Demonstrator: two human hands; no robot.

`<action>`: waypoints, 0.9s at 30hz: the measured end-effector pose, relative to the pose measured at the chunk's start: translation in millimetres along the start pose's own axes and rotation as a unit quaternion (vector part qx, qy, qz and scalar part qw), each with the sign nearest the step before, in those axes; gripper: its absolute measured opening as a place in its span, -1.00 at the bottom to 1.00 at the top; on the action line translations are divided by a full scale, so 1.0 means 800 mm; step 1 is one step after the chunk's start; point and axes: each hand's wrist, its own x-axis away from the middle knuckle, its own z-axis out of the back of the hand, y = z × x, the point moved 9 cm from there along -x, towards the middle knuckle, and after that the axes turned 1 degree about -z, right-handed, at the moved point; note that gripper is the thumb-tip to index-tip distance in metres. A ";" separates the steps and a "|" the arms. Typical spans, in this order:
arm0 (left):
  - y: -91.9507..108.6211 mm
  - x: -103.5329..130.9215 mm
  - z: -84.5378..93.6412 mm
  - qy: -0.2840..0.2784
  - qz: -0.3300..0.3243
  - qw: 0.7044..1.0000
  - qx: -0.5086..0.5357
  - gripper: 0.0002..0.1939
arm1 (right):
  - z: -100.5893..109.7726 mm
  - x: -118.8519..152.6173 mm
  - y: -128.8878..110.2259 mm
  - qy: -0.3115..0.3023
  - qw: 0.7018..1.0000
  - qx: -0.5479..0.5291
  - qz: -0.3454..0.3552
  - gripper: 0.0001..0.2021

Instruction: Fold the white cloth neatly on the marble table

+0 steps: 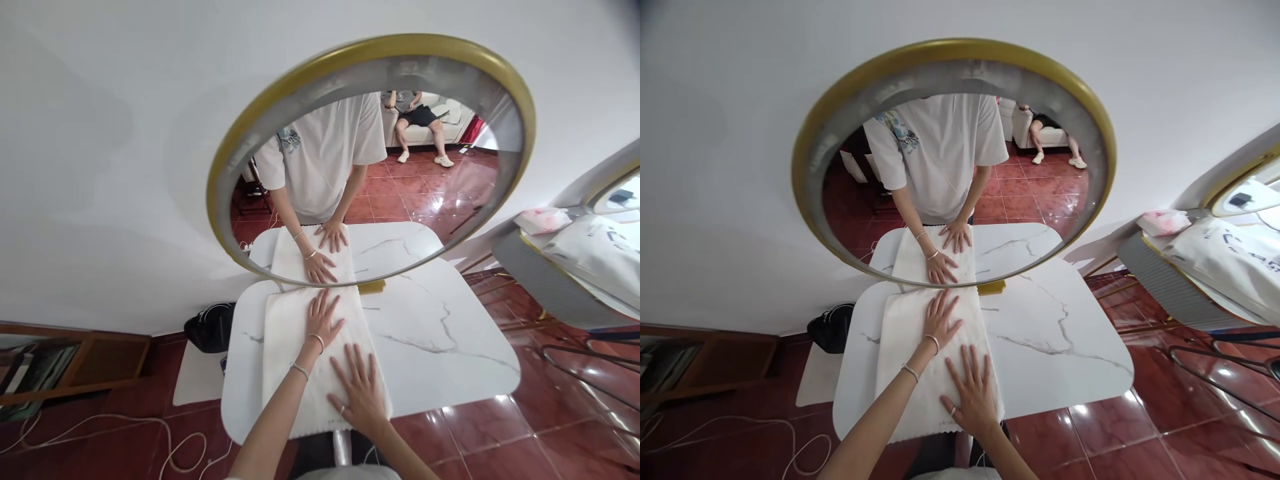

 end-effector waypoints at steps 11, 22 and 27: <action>-0.115 0.070 0.033 -0.009 0.074 0.997 -0.007 -0.39 | -0.005 -0.069 -0.030 0.149 0.985 -0.013 -0.085 -0.35; -0.208 0.031 0.057 0.000 0.166 0.986 -0.019 -0.40 | -0.035 -0.239 -0.040 0.136 0.990 0.017 -0.018 -0.37; -0.232 0.008 0.062 0.003 0.182 0.983 0.001 -0.48 | -0.053 -0.285 -0.046 0.094 0.994 0.031 -0.042 -0.46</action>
